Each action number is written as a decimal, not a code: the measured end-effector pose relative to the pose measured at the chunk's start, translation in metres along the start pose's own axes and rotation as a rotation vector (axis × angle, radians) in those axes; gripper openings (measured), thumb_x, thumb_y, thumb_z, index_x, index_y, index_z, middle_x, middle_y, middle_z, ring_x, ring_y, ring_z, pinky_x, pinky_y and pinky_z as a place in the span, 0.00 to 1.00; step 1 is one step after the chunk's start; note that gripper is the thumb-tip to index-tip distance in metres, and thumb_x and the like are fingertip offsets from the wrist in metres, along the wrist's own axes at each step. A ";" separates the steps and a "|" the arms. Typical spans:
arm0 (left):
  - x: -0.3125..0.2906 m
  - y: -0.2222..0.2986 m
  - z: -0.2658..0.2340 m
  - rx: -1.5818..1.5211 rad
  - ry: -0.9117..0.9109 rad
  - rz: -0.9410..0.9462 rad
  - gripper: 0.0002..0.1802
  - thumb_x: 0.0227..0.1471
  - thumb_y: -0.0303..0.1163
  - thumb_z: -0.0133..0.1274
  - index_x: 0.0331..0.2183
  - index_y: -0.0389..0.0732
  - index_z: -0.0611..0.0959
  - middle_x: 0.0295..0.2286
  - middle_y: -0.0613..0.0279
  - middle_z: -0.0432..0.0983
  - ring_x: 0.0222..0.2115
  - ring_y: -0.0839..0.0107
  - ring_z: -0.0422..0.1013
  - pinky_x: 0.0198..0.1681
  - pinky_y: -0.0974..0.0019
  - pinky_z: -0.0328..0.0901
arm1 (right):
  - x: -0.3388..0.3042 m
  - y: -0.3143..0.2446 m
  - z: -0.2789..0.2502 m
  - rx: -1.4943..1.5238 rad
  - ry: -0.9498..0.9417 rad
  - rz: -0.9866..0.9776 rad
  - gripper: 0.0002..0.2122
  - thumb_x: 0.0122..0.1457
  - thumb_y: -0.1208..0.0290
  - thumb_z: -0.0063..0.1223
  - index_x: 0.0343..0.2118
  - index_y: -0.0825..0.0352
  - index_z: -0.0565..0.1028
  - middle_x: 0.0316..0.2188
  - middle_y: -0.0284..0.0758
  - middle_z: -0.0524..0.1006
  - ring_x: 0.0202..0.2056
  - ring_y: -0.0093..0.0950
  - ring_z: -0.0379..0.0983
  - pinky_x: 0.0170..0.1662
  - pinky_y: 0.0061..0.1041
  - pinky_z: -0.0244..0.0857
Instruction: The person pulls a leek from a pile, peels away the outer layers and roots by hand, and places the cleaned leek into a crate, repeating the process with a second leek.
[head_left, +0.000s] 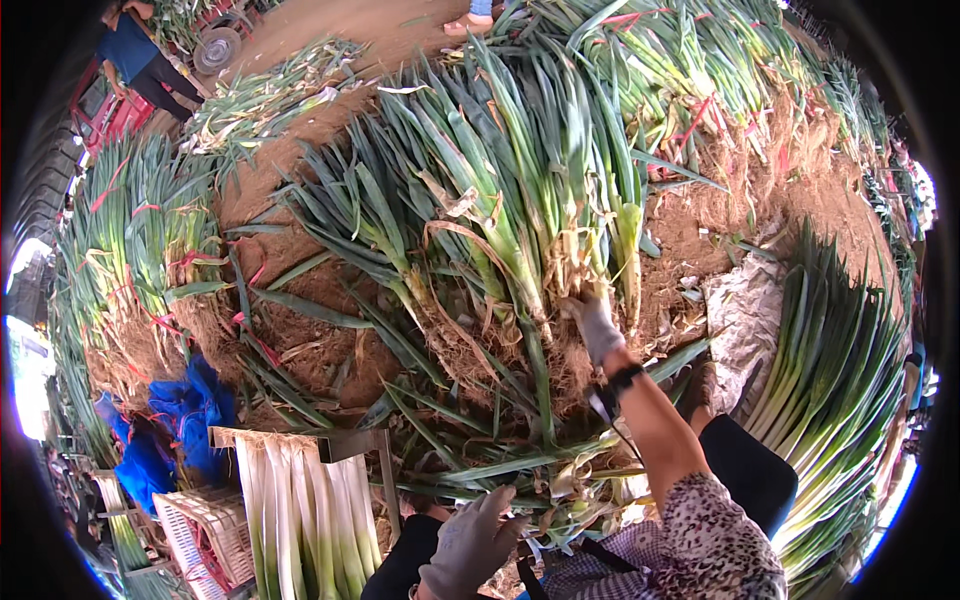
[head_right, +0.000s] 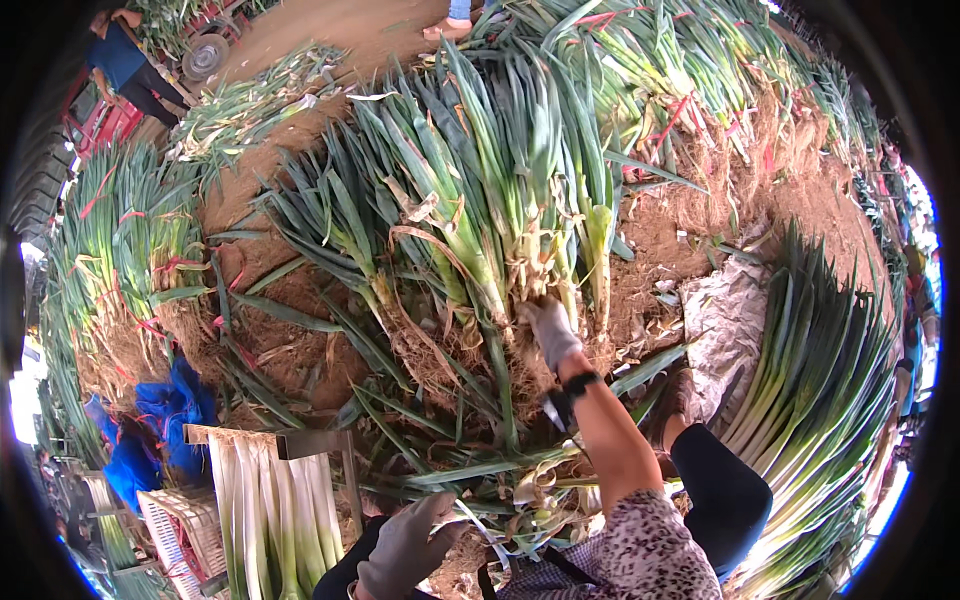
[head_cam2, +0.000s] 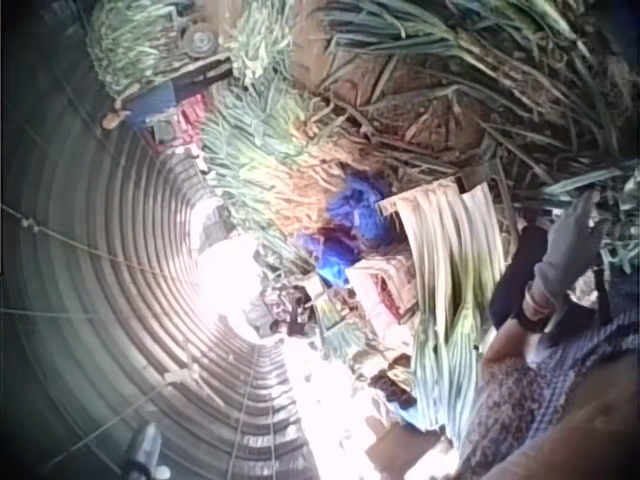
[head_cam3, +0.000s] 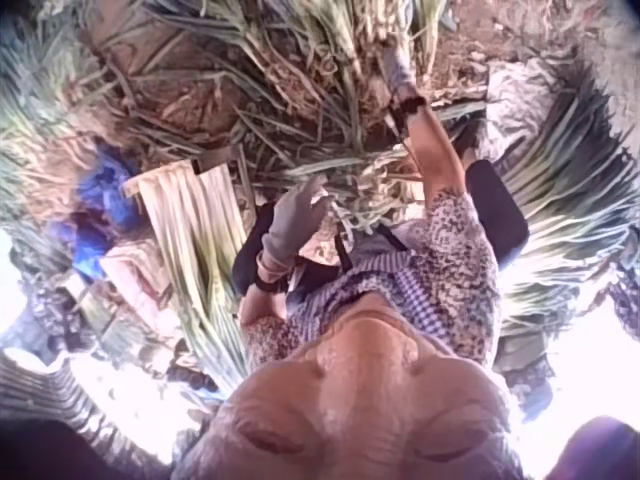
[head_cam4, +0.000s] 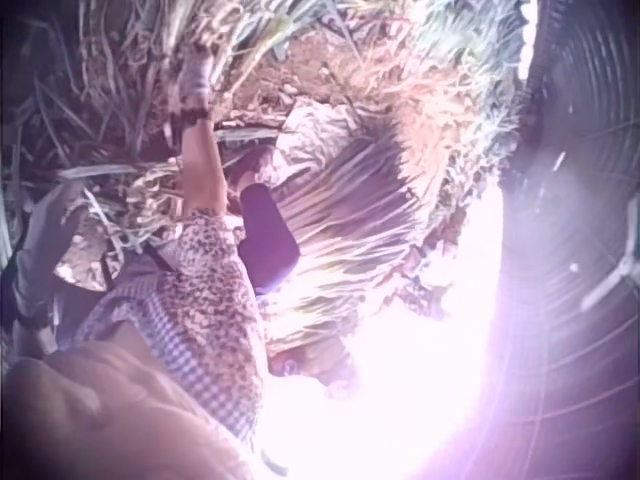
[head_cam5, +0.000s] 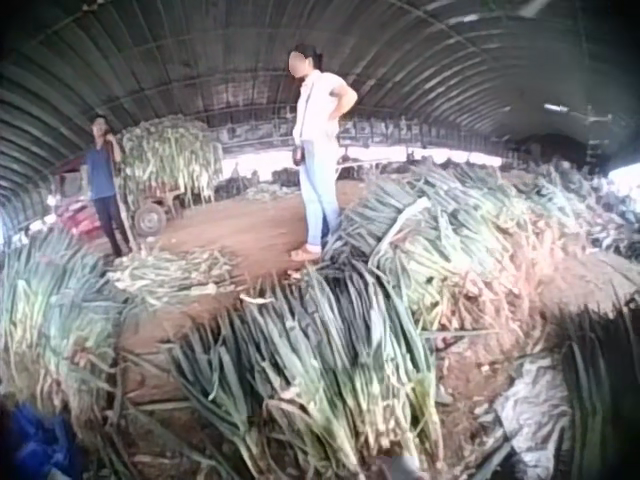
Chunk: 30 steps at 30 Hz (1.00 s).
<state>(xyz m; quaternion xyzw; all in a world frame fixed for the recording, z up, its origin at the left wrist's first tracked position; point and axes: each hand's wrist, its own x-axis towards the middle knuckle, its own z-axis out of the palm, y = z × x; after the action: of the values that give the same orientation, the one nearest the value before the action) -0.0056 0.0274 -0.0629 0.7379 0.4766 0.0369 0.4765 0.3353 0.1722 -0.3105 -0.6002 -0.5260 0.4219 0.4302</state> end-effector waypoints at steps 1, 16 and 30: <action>-0.008 -0.006 -0.001 0.001 0.067 0.002 0.24 0.51 0.41 0.52 0.46 0.37 0.71 0.35 0.48 0.75 0.37 0.51 0.72 0.39 0.55 0.66 | -0.029 -0.049 0.034 0.275 -0.029 0.161 0.32 0.53 0.47 0.52 0.56 0.65 0.62 0.53 0.41 0.67 0.56 0.32 0.60 0.60 0.30 0.50; 0.042 -0.015 0.032 -0.562 0.307 0.192 0.20 0.49 0.36 0.57 0.41 0.33 0.76 0.38 0.47 0.76 0.36 0.64 0.75 0.36 0.64 0.68 | -0.308 -0.294 0.015 -0.248 -0.403 0.095 0.11 0.57 0.63 0.55 0.36 0.66 0.75 0.15 0.29 0.72 0.12 0.17 0.63 0.13 0.19 0.59; -0.030 -0.009 -0.026 -1.748 0.439 0.197 0.22 0.50 0.36 0.55 0.47 0.40 0.71 0.40 0.59 0.72 0.39 0.60 0.72 0.41 0.53 0.71 | -0.269 -0.271 0.055 -0.412 -0.317 0.001 0.25 0.48 0.66 0.62 0.49 0.69 0.68 0.40 0.43 0.76 0.43 0.34 0.73 0.49 0.30 0.65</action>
<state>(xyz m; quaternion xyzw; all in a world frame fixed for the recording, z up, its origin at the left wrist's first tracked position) -0.0411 0.0231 -0.0438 0.1268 0.2936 0.5658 0.7600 0.1853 -0.0701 -0.0506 -0.6017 -0.6616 0.3948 0.2107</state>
